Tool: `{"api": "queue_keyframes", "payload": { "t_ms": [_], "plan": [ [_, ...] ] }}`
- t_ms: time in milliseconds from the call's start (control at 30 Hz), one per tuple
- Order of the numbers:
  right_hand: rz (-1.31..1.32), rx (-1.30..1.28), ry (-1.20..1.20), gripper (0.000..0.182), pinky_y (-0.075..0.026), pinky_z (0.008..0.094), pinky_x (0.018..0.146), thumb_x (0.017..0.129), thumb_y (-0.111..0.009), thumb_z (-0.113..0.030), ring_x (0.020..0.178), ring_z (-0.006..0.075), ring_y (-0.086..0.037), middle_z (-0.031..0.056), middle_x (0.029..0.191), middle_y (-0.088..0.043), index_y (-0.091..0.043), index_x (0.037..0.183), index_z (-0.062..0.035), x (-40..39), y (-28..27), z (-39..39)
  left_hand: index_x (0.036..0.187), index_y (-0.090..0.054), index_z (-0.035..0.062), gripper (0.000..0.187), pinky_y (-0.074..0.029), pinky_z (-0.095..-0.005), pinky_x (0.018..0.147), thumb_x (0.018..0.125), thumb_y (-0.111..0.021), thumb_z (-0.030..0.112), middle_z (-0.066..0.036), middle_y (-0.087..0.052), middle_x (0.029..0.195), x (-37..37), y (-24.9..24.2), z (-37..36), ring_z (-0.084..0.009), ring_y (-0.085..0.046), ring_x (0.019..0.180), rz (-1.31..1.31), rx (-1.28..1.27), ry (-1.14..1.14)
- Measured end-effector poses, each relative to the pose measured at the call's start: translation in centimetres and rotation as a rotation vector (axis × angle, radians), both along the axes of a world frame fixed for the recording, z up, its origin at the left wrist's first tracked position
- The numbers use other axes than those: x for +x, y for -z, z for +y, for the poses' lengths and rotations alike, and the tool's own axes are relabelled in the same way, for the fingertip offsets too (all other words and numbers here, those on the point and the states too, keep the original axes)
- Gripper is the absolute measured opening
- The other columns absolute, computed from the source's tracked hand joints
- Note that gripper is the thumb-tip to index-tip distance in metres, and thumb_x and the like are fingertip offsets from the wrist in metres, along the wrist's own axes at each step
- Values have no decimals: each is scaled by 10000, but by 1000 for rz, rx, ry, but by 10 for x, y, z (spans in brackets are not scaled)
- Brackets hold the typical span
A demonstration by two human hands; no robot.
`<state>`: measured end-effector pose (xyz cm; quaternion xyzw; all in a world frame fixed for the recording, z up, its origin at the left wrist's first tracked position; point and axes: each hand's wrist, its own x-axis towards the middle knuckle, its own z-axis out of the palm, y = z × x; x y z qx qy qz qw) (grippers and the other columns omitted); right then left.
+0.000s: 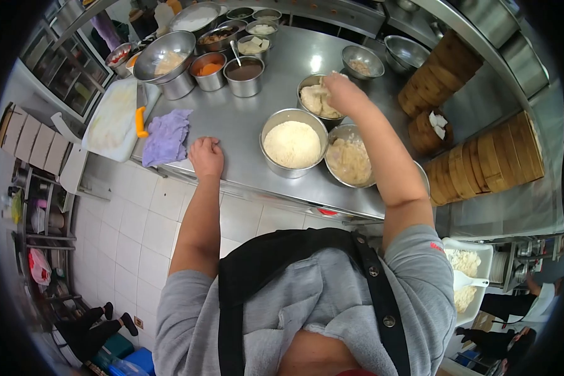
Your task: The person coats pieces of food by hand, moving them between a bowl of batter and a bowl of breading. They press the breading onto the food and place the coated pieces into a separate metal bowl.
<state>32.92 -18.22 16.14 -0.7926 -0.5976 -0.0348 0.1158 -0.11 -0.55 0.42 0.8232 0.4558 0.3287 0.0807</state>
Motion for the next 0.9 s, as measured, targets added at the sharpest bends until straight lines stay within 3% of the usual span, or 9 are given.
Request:
{"api": "queue_keyframes", "payload": {
  "t_ms": [67,267,500,700,900],
  "plan": [
    [-43,-49,-54,382,-477,418,877,733,-667,-71,1063,356,-574,195,1114,-590,-573,1100,-18,1,15,-4,875,-655,153,119,-367,-412,932,797,-582,101,-41,-588,995,0,0,-1,-258,-520,1025,-4,1,7],
    [389,-60,13,339,-473,398,880,719,-638,-23,1015,363,-595,196,1039,-633,-608,1056,-10,-2,-3,-11,873,-658,150,131,-375,-411,926,788,-579,90,-45,-593,990,-1,-1,-1,-262,-525,1020,7,17,12],
    [175,-15,189,370,-475,407,915,806,-500,-2,1052,338,-611,185,1120,-640,-623,1149,-71,6,20,-4,865,-662,142,129,-381,-413,924,780,-581,88,-46,-600,990,-1,-2,-1,-267,-532,1009,3,19,16],
    [294,-116,71,348,-477,403,876,817,-508,-22,1008,334,-623,180,1083,-653,-635,1132,-96,-5,26,-3,866,-661,141,130,-385,-413,921,776,-586,86,-48,-600,991,-1,-3,-3,-267,-530,1013,-10,31,15],
    [325,-38,33,277,-480,396,845,794,-540,-31,971,329,-628,177,1029,-661,-649,1043,-84,1,32,3,860,-660,140,124,-394,-419,902,779,-585,85,-51,-599,988,0,-1,-2,-275,-532,1003,12,40,0]
  ]
}}
